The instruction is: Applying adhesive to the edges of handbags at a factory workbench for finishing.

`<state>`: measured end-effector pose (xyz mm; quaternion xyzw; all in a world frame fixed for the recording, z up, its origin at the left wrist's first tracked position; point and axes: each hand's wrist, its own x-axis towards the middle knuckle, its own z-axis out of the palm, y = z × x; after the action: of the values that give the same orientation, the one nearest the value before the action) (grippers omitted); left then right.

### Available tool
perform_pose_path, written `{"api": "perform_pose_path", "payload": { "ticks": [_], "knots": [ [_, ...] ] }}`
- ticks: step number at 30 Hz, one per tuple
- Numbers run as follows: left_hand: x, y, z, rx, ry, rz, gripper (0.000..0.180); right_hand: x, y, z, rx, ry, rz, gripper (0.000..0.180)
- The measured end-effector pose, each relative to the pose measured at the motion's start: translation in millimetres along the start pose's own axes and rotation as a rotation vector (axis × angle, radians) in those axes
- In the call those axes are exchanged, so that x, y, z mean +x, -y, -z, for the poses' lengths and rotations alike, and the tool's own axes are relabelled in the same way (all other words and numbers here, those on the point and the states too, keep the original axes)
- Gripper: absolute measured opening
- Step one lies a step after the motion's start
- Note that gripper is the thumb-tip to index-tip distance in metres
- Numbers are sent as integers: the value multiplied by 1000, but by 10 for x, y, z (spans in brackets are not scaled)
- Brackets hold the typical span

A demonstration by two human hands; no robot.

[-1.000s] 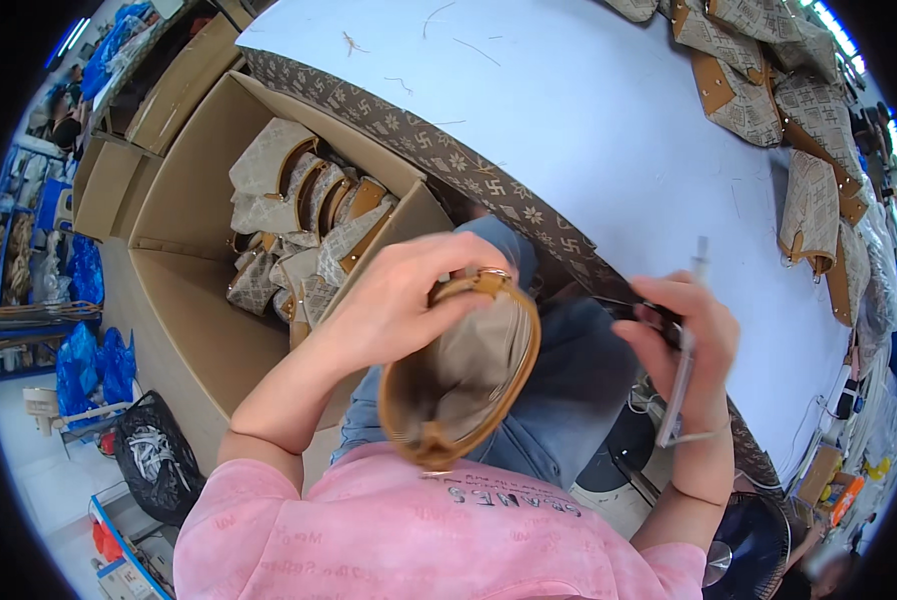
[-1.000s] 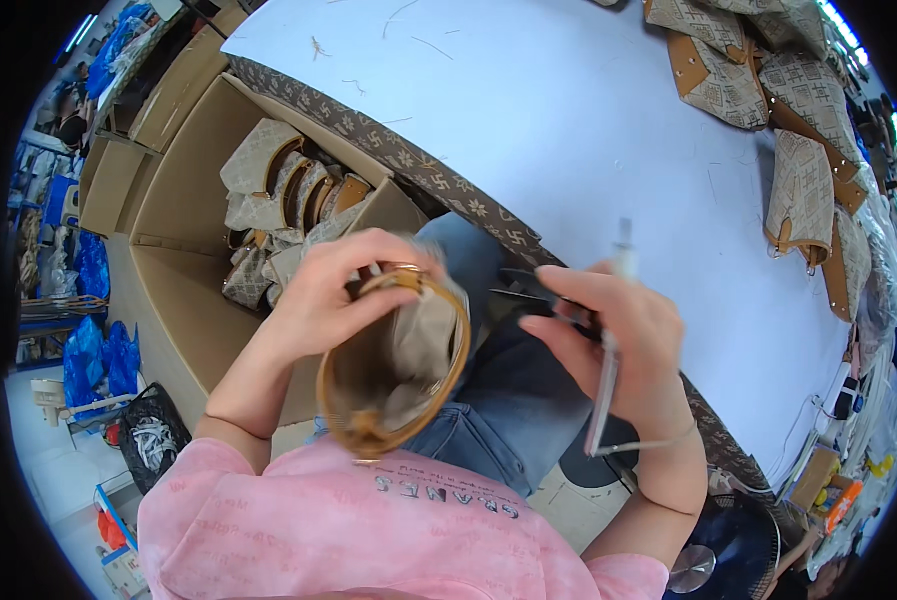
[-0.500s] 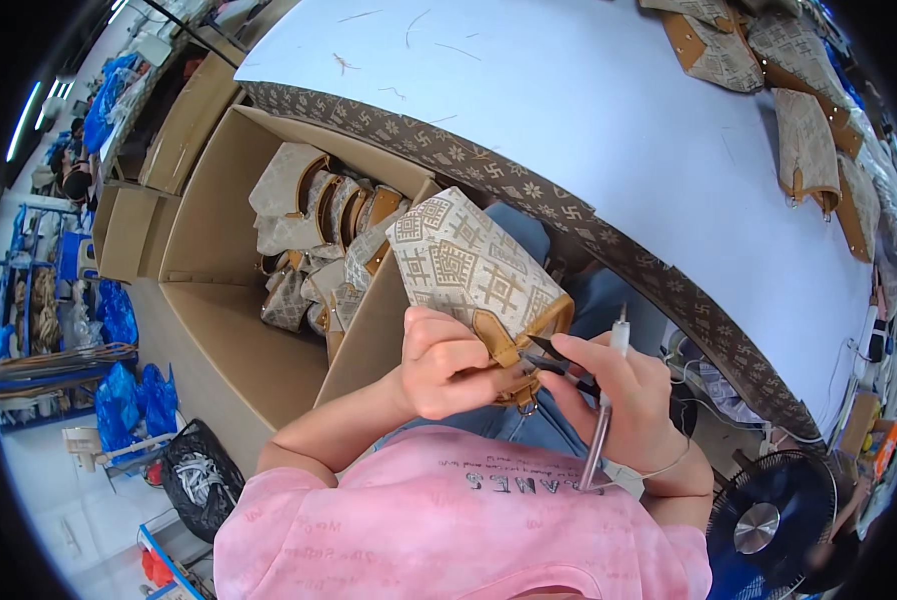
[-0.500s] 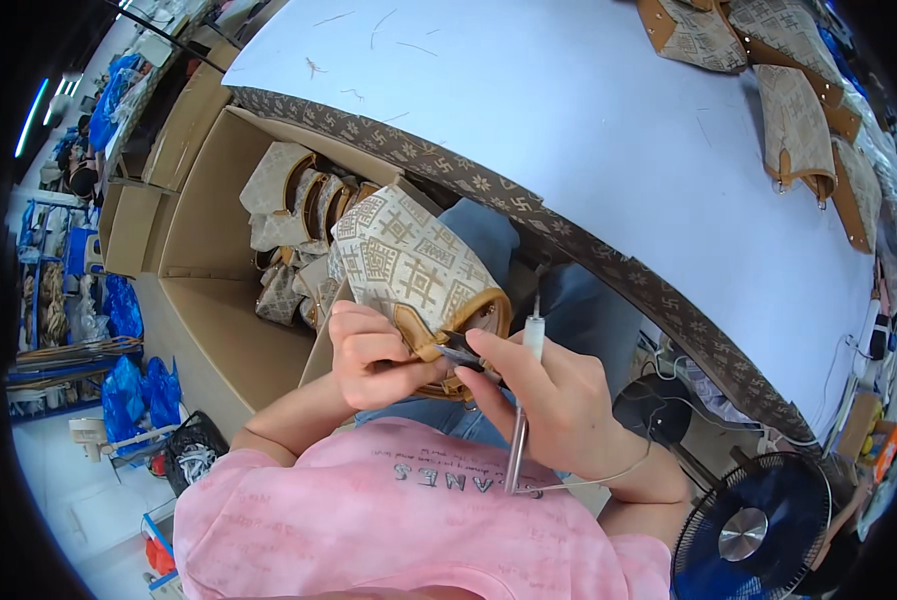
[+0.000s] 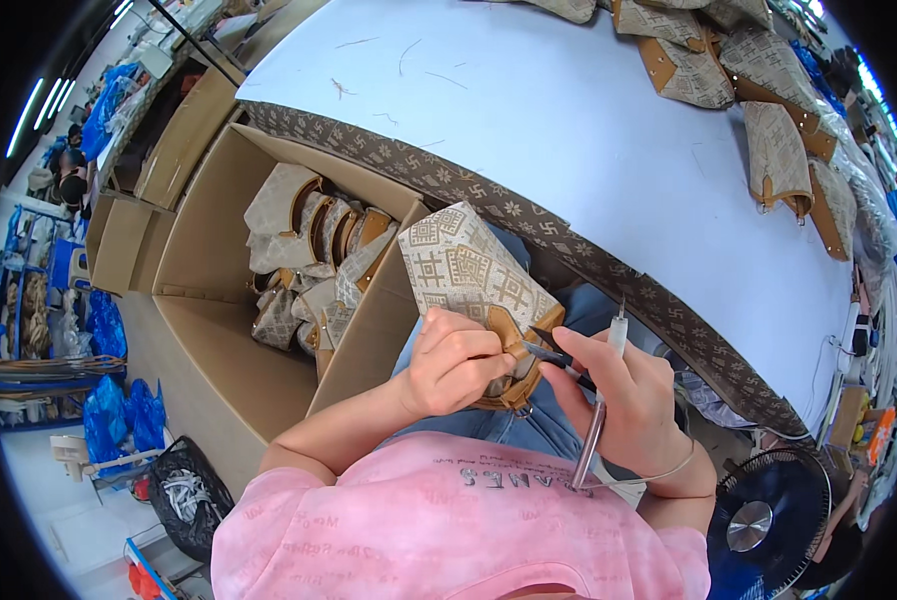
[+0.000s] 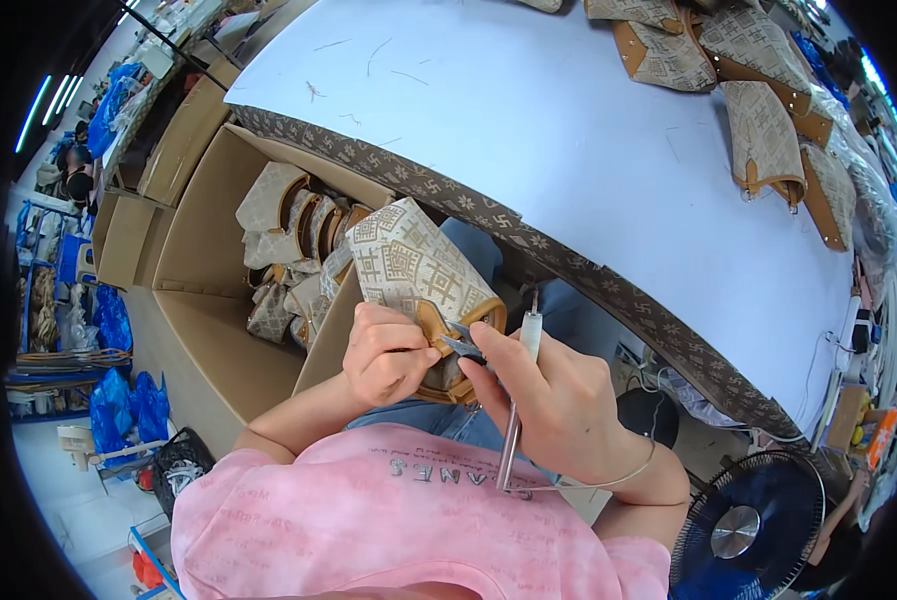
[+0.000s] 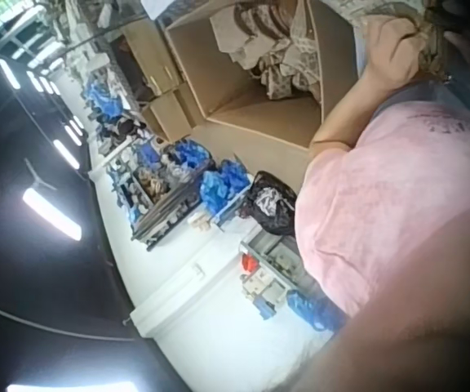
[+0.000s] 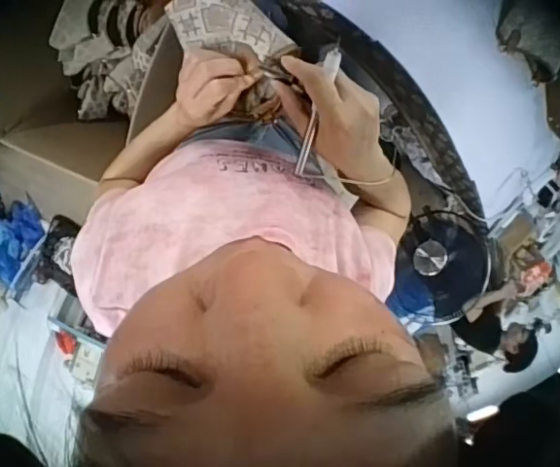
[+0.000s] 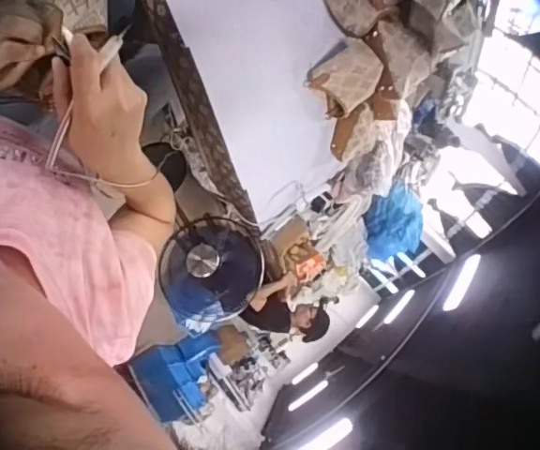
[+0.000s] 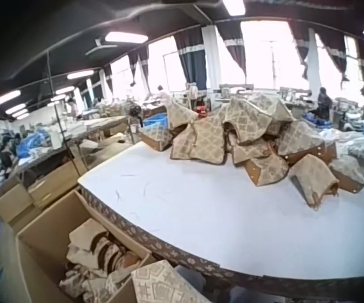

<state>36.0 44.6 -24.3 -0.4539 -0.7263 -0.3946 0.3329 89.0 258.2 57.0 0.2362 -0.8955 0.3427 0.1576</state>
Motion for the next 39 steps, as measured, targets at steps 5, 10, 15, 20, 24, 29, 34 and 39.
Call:
{"api": "perform_pose_path", "payload": {
  "ticks": [5, 10, 15, 20, 24, 29, 34, 39],
  "knots": [
    [93, -34, -32, 16, 3, -27, 21, -26, 21, 39, -49, 53, -47, 38],
    [129, -36, -16, 30, 37, -33, 21, -71, -9, 6, -73, 38, -55, 28],
    [106, -36, -8, 35, 39, -36, 21, -80, 10, -28, -43, 49, -78, 35],
    [81, -36, 4, 44, 31, -19, 20, -95, 1, -83, -40, 32, -90, 32],
    [72, -32, 1, 48, 22, -9, 20, -96, 9, -119, -50, 1, -93, 30],
    [53, -25, -6, 56, 10, 18, 19, -146, 29, -247, -74, -82, -105, 36],
    [60, -18, -23, 61, -4, 48, 18, -184, 26, -330, -113, -151, -85, 38],
    [53, -21, -30, 69, -15, 53, 17, -206, 6, -403, -126, -186, -67, 38]
  ]
}}
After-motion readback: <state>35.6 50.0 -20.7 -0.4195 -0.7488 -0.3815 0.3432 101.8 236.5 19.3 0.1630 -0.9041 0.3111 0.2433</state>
